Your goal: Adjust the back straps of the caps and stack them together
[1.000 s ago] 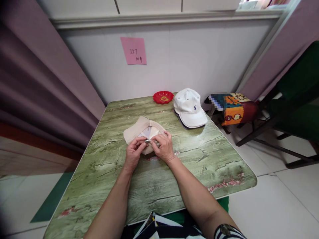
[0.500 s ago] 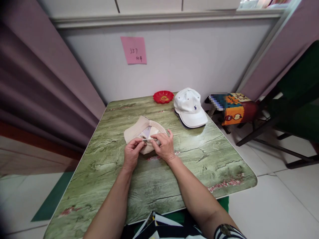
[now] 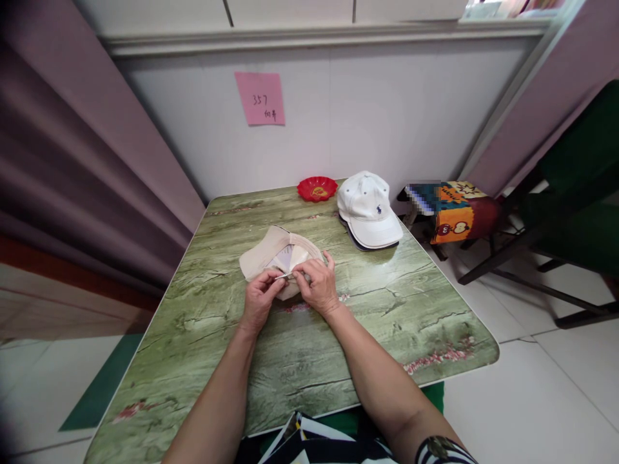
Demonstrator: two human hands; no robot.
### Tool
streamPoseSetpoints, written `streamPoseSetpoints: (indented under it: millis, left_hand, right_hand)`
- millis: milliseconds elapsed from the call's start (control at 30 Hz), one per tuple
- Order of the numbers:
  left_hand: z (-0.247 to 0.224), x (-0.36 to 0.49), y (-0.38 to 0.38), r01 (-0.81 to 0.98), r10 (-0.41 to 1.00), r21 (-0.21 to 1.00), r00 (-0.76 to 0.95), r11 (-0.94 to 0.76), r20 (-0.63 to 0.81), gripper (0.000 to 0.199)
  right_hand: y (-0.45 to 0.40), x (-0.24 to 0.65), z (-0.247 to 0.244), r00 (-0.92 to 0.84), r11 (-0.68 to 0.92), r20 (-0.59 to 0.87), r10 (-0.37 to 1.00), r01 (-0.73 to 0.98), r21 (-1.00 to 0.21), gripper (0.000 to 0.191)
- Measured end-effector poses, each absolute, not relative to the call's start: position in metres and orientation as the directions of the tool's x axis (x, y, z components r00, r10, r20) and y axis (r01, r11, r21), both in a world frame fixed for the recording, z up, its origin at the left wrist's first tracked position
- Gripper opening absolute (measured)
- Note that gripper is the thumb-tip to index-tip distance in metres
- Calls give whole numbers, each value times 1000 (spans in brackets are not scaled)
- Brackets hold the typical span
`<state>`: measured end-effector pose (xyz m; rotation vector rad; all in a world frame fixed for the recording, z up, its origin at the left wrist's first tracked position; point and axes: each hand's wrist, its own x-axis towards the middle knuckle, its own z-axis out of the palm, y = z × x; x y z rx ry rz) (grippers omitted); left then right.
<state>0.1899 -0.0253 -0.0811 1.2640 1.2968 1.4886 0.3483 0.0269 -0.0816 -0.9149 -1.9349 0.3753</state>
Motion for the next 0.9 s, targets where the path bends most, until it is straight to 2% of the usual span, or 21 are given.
streamPoseSetpoints:
  millis: [300, 500, 900]
  left_hand:
    - [-83, 189, -25, 89, 959, 979, -199, -186, 200, 19]
    - [-79, 189, -26, 21, 959, 986, -231, -167, 167, 19]
    - [-83, 189, -25, 112, 957, 974, -194, -197, 216, 19]
  right_hand:
    - [24, 347, -81, -349, 700, 616, 706, 471, -536, 18]
    - [28, 350, -81, -285, 698, 651, 704, 448, -559, 12]
    - [30, 347, -88, -301, 699, 642, 706, 447, -559, 14]
